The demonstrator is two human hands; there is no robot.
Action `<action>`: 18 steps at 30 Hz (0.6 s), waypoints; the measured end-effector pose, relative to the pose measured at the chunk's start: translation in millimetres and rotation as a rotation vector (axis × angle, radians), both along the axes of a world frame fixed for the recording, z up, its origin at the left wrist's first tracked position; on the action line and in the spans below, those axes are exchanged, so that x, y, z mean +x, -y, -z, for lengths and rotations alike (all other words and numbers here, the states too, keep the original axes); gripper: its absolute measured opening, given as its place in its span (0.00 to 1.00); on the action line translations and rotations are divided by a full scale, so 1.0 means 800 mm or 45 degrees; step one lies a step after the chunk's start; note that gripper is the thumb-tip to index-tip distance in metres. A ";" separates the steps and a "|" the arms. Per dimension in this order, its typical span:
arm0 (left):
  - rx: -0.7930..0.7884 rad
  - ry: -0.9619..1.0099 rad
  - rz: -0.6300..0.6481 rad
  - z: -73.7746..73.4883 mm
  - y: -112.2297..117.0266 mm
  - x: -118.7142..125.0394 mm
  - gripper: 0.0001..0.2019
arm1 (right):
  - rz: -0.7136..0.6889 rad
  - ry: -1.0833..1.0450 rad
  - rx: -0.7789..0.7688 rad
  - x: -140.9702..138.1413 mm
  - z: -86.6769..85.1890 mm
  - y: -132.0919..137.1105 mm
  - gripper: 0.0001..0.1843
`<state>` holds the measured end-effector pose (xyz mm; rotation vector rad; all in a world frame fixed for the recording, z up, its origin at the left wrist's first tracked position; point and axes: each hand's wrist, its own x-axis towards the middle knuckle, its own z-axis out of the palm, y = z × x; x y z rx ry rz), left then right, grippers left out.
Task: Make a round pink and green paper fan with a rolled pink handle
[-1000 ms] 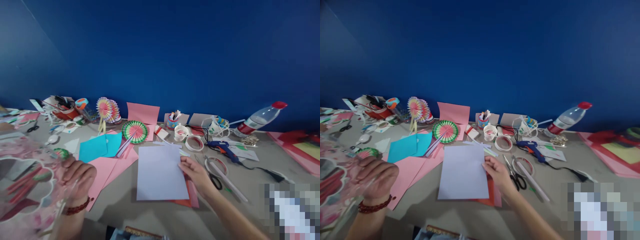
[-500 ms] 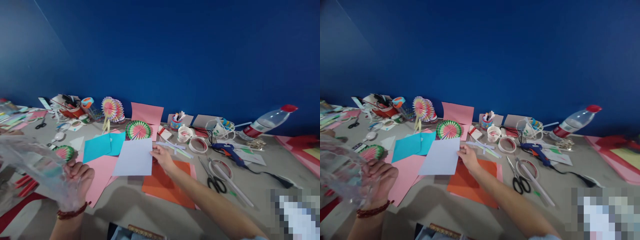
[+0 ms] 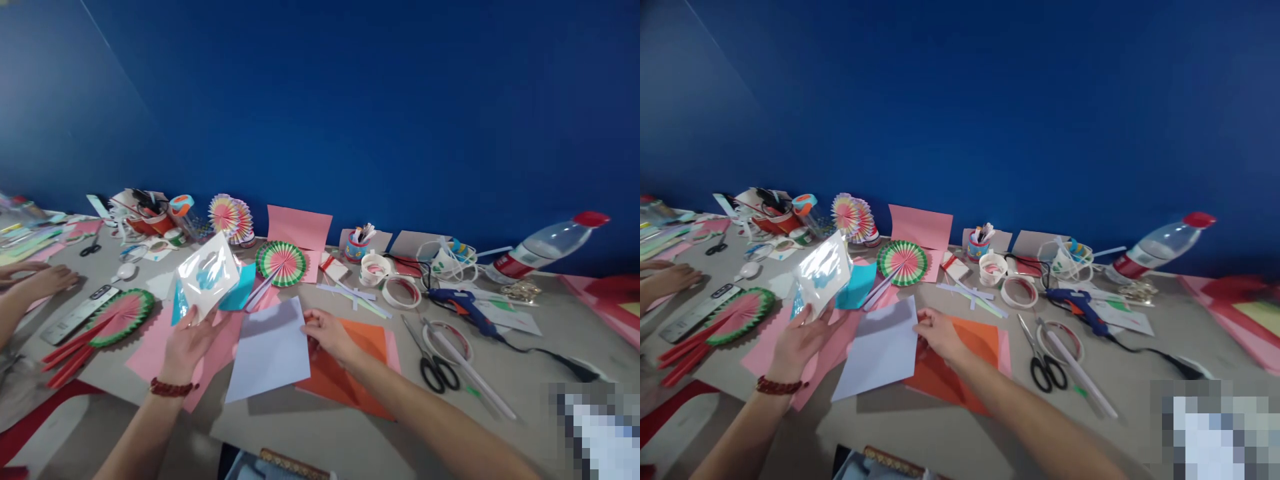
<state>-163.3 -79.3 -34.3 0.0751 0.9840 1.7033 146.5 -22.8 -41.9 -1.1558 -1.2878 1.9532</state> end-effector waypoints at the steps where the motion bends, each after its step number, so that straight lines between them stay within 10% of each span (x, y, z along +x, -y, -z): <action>1: 0.043 -0.026 0.019 -0.001 -0.008 0.000 0.11 | -0.003 -0.008 0.001 -0.001 0.000 0.002 0.13; 18: 0.180 -0.099 -0.076 -0.031 -0.054 -0.032 0.15 | 0.151 0.056 0.243 -0.085 0.002 -0.057 0.15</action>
